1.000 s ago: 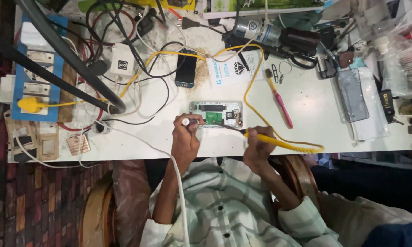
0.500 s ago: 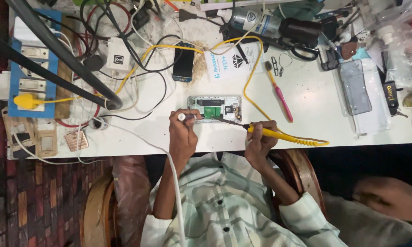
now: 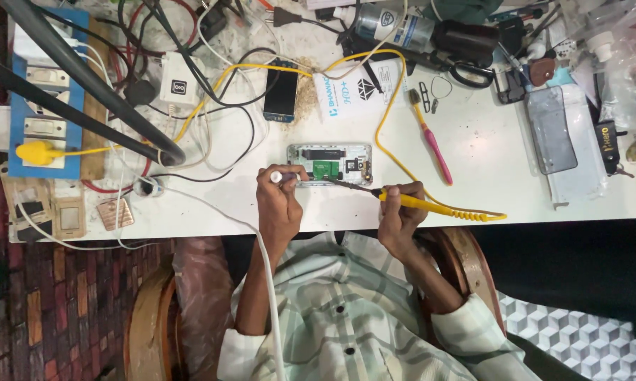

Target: The person uses a soldering iron and solder to work on a disassembled mobile phone's circuit board. They repeatedly apply solder to various points on the board while holding the device steady.

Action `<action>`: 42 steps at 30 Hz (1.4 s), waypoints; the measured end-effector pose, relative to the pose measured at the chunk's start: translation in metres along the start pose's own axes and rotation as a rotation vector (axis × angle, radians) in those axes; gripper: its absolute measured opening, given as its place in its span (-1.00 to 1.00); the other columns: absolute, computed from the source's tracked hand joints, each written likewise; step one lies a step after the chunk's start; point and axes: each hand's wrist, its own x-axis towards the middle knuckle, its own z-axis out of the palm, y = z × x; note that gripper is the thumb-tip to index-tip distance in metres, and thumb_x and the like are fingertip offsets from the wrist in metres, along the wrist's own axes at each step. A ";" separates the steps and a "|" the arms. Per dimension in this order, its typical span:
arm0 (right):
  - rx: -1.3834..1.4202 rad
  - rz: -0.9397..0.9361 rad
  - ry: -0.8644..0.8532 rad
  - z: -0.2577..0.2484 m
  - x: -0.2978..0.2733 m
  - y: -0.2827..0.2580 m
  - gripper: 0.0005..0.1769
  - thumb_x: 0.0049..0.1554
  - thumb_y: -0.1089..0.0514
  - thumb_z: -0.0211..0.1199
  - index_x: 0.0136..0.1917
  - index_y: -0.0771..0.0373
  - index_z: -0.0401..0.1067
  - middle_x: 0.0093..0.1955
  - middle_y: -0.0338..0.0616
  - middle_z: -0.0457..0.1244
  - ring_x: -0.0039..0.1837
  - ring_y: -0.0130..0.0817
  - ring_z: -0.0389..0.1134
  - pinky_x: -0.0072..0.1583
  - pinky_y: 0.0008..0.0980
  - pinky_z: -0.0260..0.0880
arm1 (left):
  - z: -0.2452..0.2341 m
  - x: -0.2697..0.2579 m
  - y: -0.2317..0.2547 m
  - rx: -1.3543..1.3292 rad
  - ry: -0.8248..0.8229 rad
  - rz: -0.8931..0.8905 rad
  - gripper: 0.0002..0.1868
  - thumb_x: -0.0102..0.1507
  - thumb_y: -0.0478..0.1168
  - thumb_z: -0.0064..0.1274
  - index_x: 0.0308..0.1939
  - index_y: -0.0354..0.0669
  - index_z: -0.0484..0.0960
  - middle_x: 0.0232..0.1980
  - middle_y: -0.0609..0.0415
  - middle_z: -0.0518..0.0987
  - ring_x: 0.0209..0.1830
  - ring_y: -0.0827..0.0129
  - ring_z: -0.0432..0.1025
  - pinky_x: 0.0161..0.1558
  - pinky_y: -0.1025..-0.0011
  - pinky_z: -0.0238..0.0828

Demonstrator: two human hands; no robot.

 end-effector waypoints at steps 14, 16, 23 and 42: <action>-0.422 -0.555 -0.009 -0.003 0.012 -0.010 -0.86 0.39 0.20 0.10 -0.05 0.23 0.26 -0.20 -0.14 0.21 -0.22 -0.36 0.27 -0.18 -0.33 0.27 | -0.004 0.011 0.014 0.178 -0.032 0.055 -0.88 0.44 -0.34 -0.21 -0.10 -0.28 0.46 -0.20 0.02 0.67 -0.27 0.13 0.32 0.01 0.23 0.27; -0.033 -0.263 0.152 -0.005 0.016 -0.005 -0.76 0.42 0.09 0.10 -0.05 0.21 0.19 -0.23 -0.19 0.15 -0.30 -0.46 0.21 -0.25 -0.43 0.29 | -0.005 0.010 0.013 0.167 -0.027 0.062 -0.87 0.44 -0.33 -0.22 -0.07 -0.30 0.44 -0.19 0.03 0.67 -0.26 0.14 0.33 0.02 0.23 0.26; 0.184 -0.023 0.201 -0.026 0.028 0.000 -0.69 0.39 -0.05 0.09 -0.01 0.19 0.13 -0.36 -0.27 0.08 -0.48 -0.60 0.05 -0.44 -0.51 0.13 | -0.003 0.008 0.007 0.146 -0.005 0.138 -0.92 0.45 -0.40 -0.21 0.02 -0.29 0.31 -0.17 0.03 0.64 -0.23 0.22 0.41 0.07 0.23 0.24; 0.047 -0.048 0.170 -0.029 0.019 0.025 -0.70 0.41 0.02 0.09 -0.02 0.28 0.17 -0.28 -0.21 0.20 -0.36 -0.62 0.06 -0.30 -0.53 0.02 | -0.003 0.009 0.005 0.177 0.042 0.167 -0.85 0.42 -0.44 -0.19 0.03 -0.23 0.25 -0.17 0.00 0.66 -0.29 0.21 0.47 0.07 0.21 0.18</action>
